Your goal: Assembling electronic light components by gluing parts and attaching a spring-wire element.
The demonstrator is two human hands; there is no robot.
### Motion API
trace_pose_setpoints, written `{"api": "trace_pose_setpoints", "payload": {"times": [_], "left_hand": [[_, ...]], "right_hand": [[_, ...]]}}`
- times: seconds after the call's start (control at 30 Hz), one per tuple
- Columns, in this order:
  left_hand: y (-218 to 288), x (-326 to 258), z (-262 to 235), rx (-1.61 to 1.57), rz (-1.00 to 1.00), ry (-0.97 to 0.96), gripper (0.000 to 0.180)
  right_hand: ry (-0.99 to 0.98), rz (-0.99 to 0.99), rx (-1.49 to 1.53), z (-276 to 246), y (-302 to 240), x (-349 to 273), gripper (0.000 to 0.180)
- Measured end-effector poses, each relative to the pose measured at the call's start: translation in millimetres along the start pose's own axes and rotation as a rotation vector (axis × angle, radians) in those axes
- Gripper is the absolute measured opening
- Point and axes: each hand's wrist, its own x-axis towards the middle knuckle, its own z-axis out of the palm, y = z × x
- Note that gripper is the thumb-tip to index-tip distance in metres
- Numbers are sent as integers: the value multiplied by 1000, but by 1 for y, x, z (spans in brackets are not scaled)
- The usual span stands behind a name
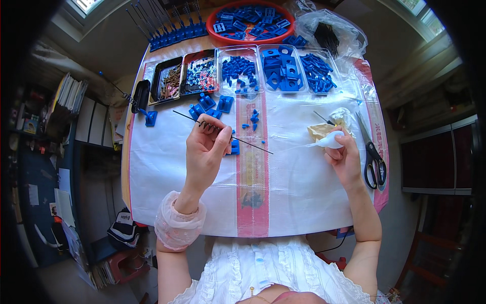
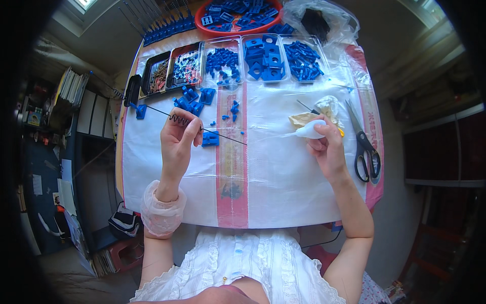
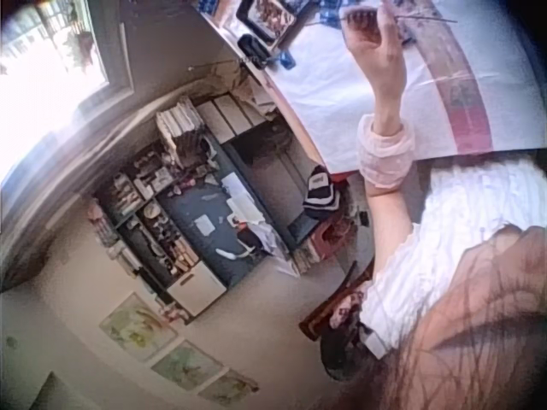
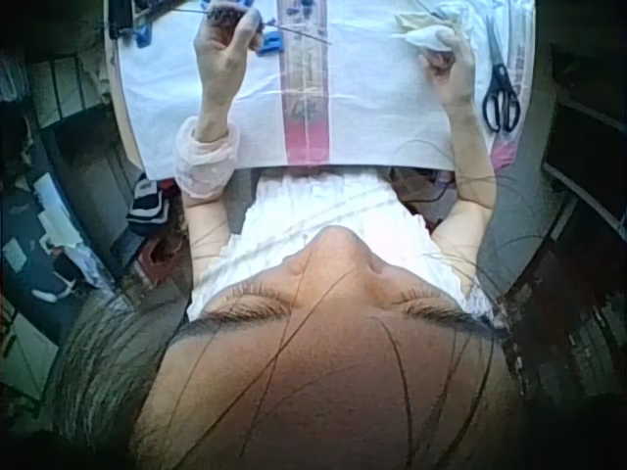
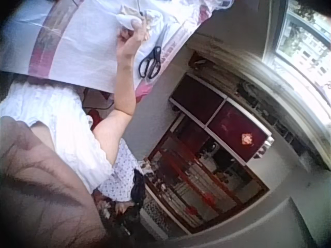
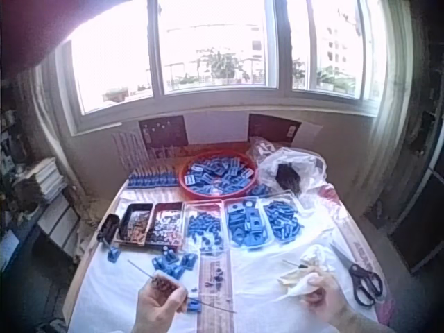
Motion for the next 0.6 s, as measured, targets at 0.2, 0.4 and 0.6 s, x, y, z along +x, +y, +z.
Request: {"api": "trace_pose_setpoints", "payload": {"times": [0.2,0.4,0.6], "left_hand": [[5,-5,4,179,126,10,12],[34,-14,17,561,283,-117,17],[44,-16,21,684,362,-150,20]], "right_hand": [[-130,-70,195,0,-1,2,22],[-259,-163,120,-1,-2,2,31],[-198,-117,54,7,-7,1,35]]}}
